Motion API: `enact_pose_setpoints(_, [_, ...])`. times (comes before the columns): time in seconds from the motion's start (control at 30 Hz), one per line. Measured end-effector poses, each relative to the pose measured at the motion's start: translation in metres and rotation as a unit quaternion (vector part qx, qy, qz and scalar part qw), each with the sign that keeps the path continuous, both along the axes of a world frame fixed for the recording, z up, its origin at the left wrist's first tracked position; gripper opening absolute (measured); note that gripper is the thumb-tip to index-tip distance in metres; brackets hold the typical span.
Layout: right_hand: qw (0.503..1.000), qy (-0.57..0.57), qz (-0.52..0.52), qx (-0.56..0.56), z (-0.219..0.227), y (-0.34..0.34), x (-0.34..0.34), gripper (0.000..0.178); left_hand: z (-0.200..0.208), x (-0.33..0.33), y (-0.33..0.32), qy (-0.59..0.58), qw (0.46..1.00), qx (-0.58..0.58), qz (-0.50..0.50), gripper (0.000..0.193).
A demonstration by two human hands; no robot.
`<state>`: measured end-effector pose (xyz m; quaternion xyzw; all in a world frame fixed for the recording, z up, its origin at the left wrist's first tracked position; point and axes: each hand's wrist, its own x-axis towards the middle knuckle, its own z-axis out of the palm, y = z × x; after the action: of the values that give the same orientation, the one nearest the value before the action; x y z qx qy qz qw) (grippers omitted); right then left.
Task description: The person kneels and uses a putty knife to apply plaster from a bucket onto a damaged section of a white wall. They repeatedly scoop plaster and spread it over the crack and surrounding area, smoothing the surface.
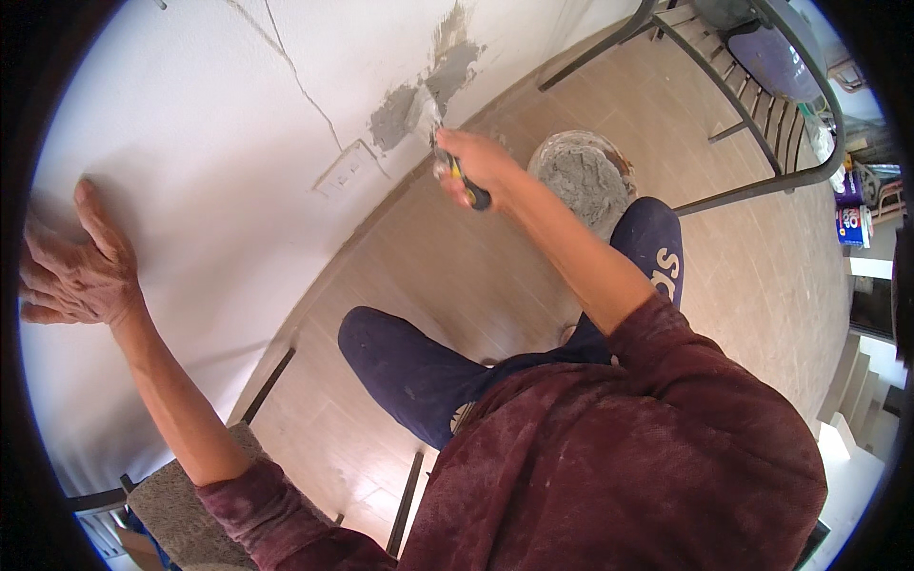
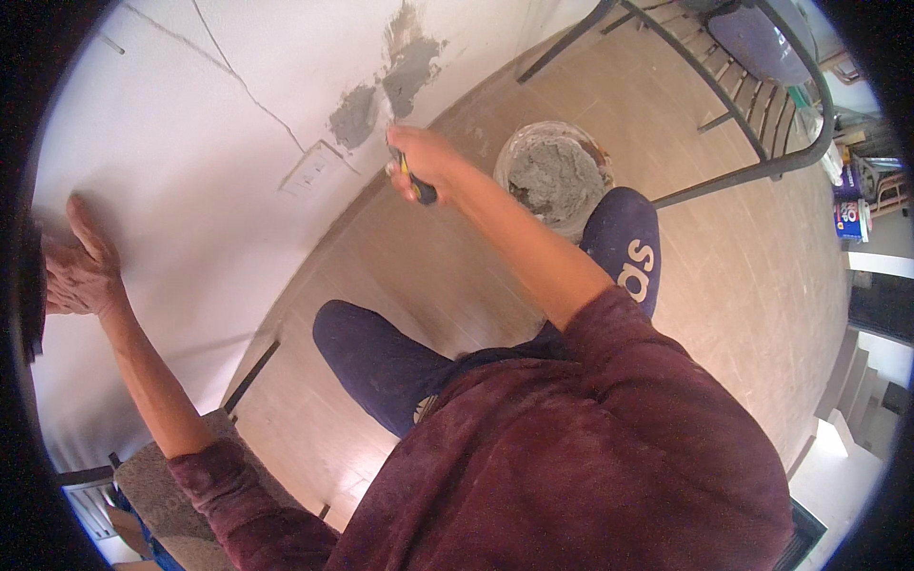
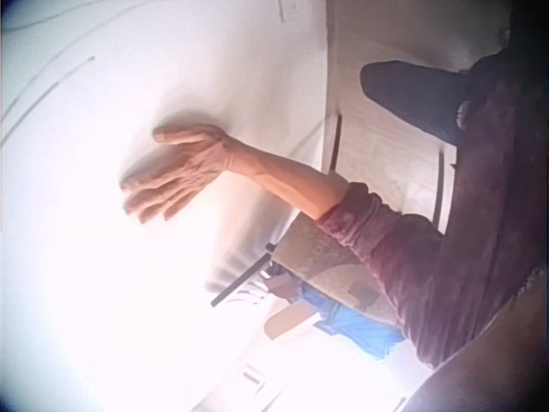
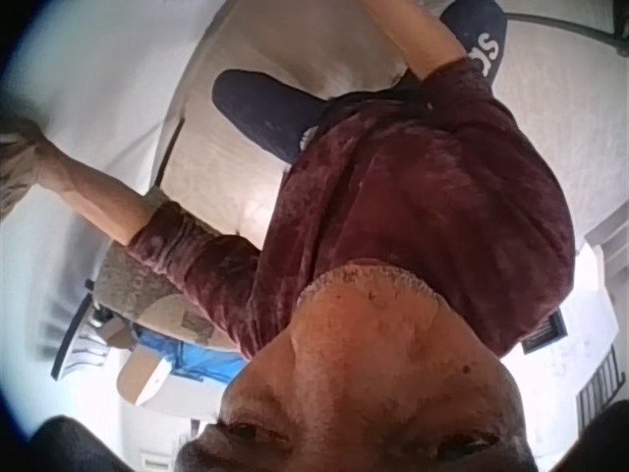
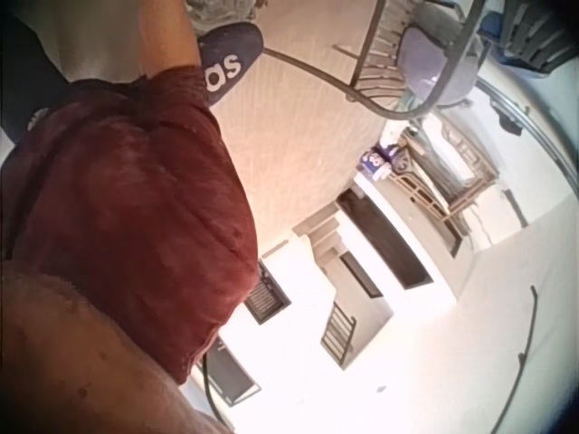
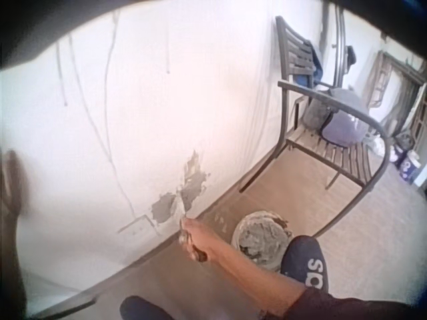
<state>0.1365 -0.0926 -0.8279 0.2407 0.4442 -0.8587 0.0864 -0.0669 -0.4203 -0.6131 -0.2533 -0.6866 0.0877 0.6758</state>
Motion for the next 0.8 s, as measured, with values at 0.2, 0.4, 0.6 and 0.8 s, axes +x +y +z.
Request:
enact_pose_setpoints(0.2, [0.994, -0.014, -0.1, -0.052, -0.027, 0.002, 0.047, 0.022, 0.001, 0.014, 0.013, -0.013, 0.999, 0.006, -0.037, 0.071])
enact_pose_setpoints(0.4, [0.975, 0.071, -0.173, 0.116, -0.082, -0.021, 0.006, 0.043, 0.0, 0.02, 0.028, -0.016, 0.995, 0.01, -0.097, 0.072])
enact_pose_setpoints(0.6, [0.889, 0.101, -0.22, 0.39, -0.133, -0.042, -0.049, 0.062, 0.01, 0.005, 0.009, 0.059, 0.997, -0.037, -0.028, 0.075])
enact_pose_setpoints(0.8, [0.889, 0.108, -0.209, 0.394, -0.137, -0.059, -0.056, 0.064, 0.007, 0.006, 0.011, 0.058, 0.997, -0.037, -0.034, 0.077])
